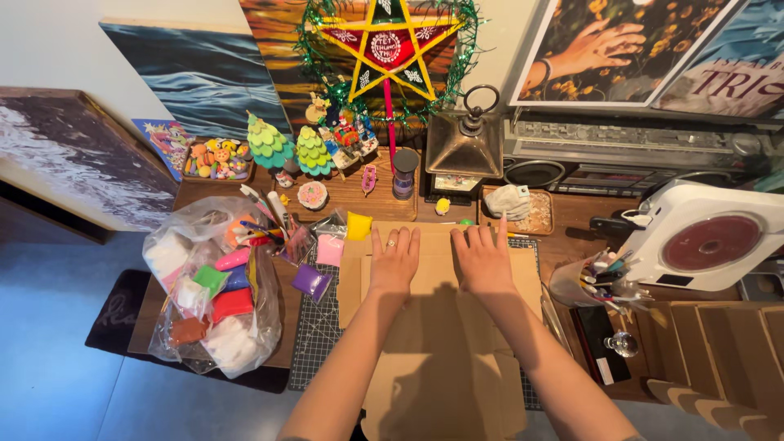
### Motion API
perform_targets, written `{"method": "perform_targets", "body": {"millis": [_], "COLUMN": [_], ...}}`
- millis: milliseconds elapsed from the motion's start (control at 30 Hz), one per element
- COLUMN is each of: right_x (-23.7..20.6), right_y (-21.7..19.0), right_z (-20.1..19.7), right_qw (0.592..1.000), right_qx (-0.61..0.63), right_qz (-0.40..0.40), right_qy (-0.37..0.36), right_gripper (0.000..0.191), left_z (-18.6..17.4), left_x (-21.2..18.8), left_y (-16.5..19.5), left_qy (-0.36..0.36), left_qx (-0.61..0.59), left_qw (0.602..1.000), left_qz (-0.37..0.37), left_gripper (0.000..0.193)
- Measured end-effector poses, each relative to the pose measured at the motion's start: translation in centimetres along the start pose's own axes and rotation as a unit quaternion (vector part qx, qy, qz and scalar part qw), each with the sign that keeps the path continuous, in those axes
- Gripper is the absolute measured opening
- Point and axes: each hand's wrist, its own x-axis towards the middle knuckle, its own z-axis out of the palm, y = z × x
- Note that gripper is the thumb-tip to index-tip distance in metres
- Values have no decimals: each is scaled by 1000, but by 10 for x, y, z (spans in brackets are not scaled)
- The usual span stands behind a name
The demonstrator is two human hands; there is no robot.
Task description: The person unfolds flat cardboard mailer boxes and folds the flaps to assemble them, then presses a hand stamp onto an ink pad and stamps the box flap, setting finished boxes on a stack beside the table.
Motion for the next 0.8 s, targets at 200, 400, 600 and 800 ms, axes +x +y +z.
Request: {"method": "perform_targets", "body": {"millis": [200,400,600,800], "right_x": [4,6,6,2], "right_y": [6,22,21,23], "right_z": [0,2,0,-12], "right_qw": [998,985,983,981], "right_qx": [49,141,152,153], "right_qz": [-14,-49,-45,-52], "right_qy": [-28,-81,-95,-105], "right_gripper": [112,93,84,70], "left_z": [8,-30,-34,-33], "left_x": [0,-2,-3,-4], "left_y": [1,-21,-26,-29], "left_qy": [111,-142,-139,-142], "left_qx": [-13,-122,-164,-174], "left_qw": [994,981,975,973], "left_qz": [-2,44,55,60], "left_gripper": [116,117,111,101]}}
